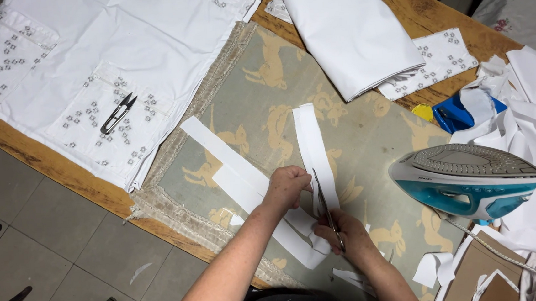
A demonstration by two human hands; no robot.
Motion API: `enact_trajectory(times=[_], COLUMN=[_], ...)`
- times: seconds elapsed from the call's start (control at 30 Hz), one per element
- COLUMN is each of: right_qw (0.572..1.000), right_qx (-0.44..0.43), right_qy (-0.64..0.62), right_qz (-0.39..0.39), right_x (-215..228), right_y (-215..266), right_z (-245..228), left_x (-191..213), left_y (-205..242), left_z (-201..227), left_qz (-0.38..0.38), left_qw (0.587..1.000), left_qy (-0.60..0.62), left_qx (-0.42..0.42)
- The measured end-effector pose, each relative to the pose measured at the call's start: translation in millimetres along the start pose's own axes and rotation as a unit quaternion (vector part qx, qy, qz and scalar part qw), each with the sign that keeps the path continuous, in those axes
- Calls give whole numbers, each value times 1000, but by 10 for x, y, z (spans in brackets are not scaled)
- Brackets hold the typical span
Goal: Preparing white fabric strips by folding, ironing, and cutting them on a work table.
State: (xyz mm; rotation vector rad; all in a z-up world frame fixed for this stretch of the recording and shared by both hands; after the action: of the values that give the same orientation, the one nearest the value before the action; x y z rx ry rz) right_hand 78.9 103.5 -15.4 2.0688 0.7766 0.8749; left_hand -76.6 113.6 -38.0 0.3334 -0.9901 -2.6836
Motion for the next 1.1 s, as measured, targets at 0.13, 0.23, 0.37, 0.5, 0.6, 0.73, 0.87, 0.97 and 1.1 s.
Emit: enact_trajectory(times=[0.13, 0.23, 0.37, 0.5, 0.6, 0.73, 0.87, 0.97, 1.1], right_qw=[999, 997, 997, 998, 999, 1000, 1000, 998, 998], right_qx=[32, 46, 37, 17, 30, 6, -2, 29, 45], right_qy=[-41, -54, -69, -54, -28, -25, -15, -51, -32], right_qz=[-11, -17, -1, 8, -2, 3, -6, -14, -18], right_x=[18, 5, -19, 5, 1, 11, 27, 50, 64], right_y=[-82, -128, -188, -87, -138, -203, -212, -251, -296], right_z=[-26, -43, 23, -71, -38, 27, 7, -62, -136], left_x=[5, 15, 15, 16, 20, -1, 34, 39, 31], left_y=[12, 26, 49, 117, -41, -118, -192, -237, -286], left_z=[20, 25, 57, 182, 132, 164, 97, 35, -7], left_qz=[0, 7, 7, 15, 40, 41, 32, 22, 15], left_qw=[1000, 1000, 1000, 1000, 996, 994, 994, 996, 997], left_qy=[-7, -7, -4, -16, -58, -92, -96, -81, -66], left_qx=[-2, 20, 3, 6, -45, -35, -42, -35, -27])
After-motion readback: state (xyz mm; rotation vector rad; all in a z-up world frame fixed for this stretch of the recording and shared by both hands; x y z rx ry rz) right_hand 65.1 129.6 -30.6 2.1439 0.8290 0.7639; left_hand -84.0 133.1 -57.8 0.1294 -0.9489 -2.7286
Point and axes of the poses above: each hand's wrist, its own y-axis away from the middle knuckle, its own x-axis out of the back of the hand, z = x × y, the point moved 5 cm from there along -y, towards the middle knuckle, and after that the axes turned 5 degrees about -x, right-handed, at the moved point
